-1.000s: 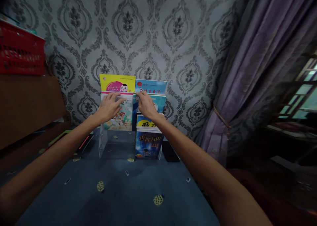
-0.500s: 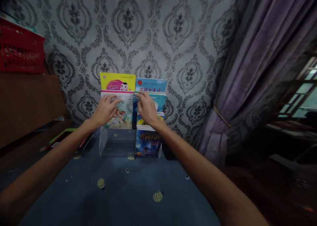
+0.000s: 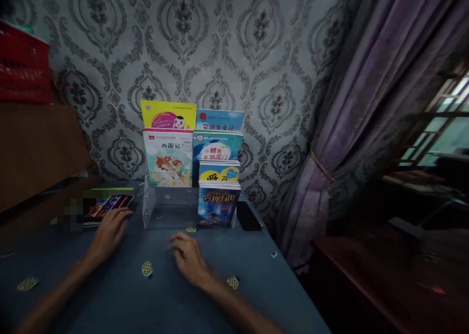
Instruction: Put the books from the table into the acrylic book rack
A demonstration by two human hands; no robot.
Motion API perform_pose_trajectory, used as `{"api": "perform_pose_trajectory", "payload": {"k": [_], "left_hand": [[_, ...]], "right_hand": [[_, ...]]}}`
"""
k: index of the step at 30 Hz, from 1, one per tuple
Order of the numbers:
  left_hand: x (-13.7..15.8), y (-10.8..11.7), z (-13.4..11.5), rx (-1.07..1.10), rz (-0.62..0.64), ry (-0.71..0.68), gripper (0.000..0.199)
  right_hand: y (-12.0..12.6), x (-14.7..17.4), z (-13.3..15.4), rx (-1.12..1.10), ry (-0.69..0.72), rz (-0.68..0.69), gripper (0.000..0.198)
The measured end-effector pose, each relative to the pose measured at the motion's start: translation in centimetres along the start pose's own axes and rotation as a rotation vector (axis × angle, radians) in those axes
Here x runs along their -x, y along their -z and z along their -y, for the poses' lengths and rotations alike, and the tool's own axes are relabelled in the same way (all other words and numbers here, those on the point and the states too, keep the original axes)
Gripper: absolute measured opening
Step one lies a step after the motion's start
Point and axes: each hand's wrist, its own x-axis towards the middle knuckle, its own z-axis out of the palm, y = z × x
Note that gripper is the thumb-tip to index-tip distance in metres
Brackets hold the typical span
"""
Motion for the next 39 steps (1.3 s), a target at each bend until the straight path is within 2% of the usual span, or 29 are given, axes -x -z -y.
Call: {"api": "perform_pose_trajectory", "payload": {"k": [4,9,17,20,24,28,33,36,39], "left_hand": [[1.7,-0.1,2.4,-0.013,-0.046,0.102,0.025],[3.1,0.3,3.8,-0.04,-0.021,0.133,0.026],[3.0,1.1,3.6,-0.138,0.005,0.254,0.032],[2.8,1.5,3.3,-0.245,0.052,0.378,0.036],[3.0,1.9,3.6,-0.362,0.185,0.485,0.056],[2.7,1.8,3.8,-0.427,0.341,0.506,0.063],[1.6,1.3,3.4,-0.549,0.429,0.484,0.059],[1.2,1.2,3.4,-0.603,0.437,0.443,0.053],[1.2,1.5,3.6,-0.605,0.408,0.341,0.043]], "right_hand": [[-1.5,1.3,-1.5,-0.113,-0.148,-0.056,0.034],[-2.2,2.1,-2.8,-0.198,-0.252,-0.031,0.033],[-2.0,1.8,-3.1,-0.173,-0.221,0.009,0.03],[-1.9,1.8,-3.1,-0.192,-0.215,0.034,0.03],[-1.7,1.7,-2.9,-0.203,-0.214,0.058,0.03],[-1.5,1.6,-2.7,-0.208,-0.218,0.076,0.028],[-1.4,1.5,-2.6,-0.189,-0.197,0.08,0.028],[-1.5,1.5,-2.7,-0.181,-0.193,0.084,0.027],[-1.6,1.6,-2.8,-0.169,-0.192,0.079,0.027]]}}
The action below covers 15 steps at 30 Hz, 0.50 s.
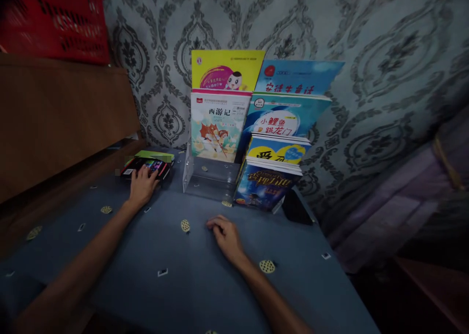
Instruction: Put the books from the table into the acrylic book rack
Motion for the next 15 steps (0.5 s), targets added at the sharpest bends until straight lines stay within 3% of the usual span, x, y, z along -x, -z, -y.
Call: {"api": "perform_pose_trajectory", "payload": {"k": [5,15], "left_hand": [[0.8,0.7,0.4,0.05,0.007,-0.22,0.03],[5.9,3.7,-2.1,0.009,0.225,-0.358,0.023]], "right_hand": [[0.0,0.1,0.1,0.006,-0.002,-0.009,0.029],[0.0,0.0,-0.1,0.005,-0.019,0.022,0.029]]}}
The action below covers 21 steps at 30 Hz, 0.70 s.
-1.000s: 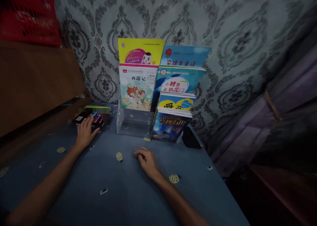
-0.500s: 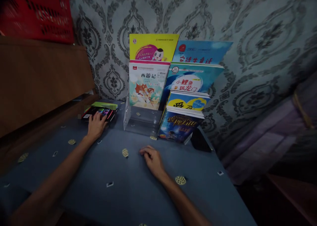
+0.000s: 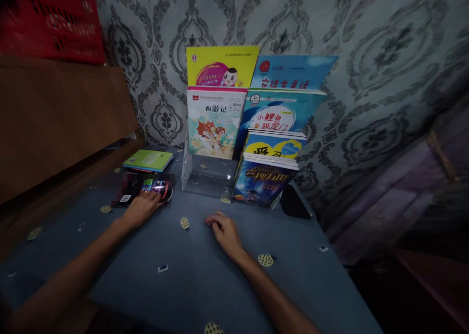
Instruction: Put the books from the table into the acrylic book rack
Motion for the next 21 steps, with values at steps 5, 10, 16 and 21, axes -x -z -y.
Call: {"api": "perform_pose_trajectory", "payload": {"k": [5,10,16,21], "left_hand": [[1.3,2.7,-3.0,0.044,0.059,-0.083,0.026],[2.6,5.0,-7.7,0.075,0.113,-0.312,0.032],[4.8,5.2,-14.0,0.188,-0.106,-0.519,0.046],[4.4,4.5,-14.3,0.392,-0.104,-0.472,0.047]], "right_hand": [[0.0,0.1,0.3,0.026,-0.003,-0.002,0.029],[0.2,0.3,1.5,0.083,0.069,-0.023,0.027],[-0.1,0.6,1.4,0.129,0.164,0.03,0.027],[-0.8,0.7,0.1,0.29,0.18,0.112,0.032]]}}
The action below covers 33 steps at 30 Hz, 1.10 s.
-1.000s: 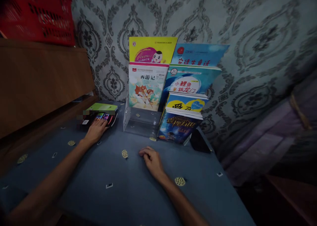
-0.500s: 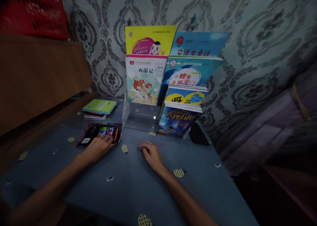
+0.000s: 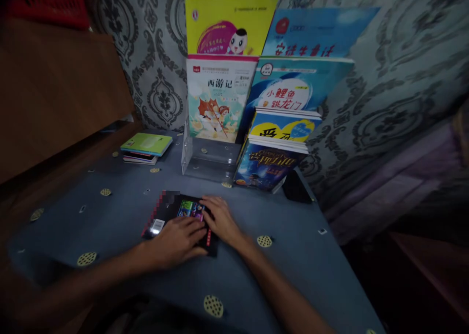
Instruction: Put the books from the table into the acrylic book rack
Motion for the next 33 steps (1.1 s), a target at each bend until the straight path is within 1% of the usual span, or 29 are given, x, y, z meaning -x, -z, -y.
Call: {"api": "perform_pose_trajectory", "payload": {"k": [2,6,8,11,13,17,19,21,23,26,30,33], "left_hand": [[-0.1,-0.4,1.2,0.01,-0.006,0.057,0.042],[0.5,-0.8,4.2,-0.053,0.024,0.188,0.044],[1.1,-0.6,5.9,-0.073,0.036,0.277,0.043],[2.1,0.0,8.2,-0.09,0.021,0.423,0.041],[2.6,0.2,9.1,-0.087,0.007,0.469,0.04],[3.0,0.2,9.5,-0.074,-0.026,0.468,0.039],[3.0,0.2,9.4,-0.076,-0.039,0.461,0.04],[3.0,0.2,9.4,-0.08,-0.046,0.453,0.04],[3.0,0.2,9.5,-0.084,-0.046,0.444,0.041],[3.1,0.2,9.6,-0.089,-0.038,0.443,0.042],[3.1,0.0,9.6,-0.09,-0.031,0.466,0.041],[3.0,0.1,9.6,-0.086,-0.02,0.485,0.04]], "right_hand": [[-0.3,0.1,-0.1,0.05,0.013,0.015,0.034],[-0.5,0.1,0.0,0.107,0.02,0.049,0.036],[-0.4,0.2,0.0,0.127,0.012,0.067,0.037],[-0.1,0.2,0.1,0.147,0.006,0.081,0.037],[0.1,0.1,0.5,0.158,0.005,0.087,0.036],[-0.4,-0.6,2.4,0.215,0.024,0.111,0.034],[-1.3,-1.2,3.9,0.214,0.087,0.165,0.034],[-2.4,-1.8,5.1,0.183,0.15,0.222,0.039],[-3.2,-2.1,5.7,0.156,0.166,0.236,0.045],[-3.2,-1.7,4.9,0.141,0.112,0.215,0.052],[-1.2,0.5,2.6,0.147,-0.007,0.167,0.055],[0.2,2.1,1.7,0.144,-0.04,0.141,0.054]]}}
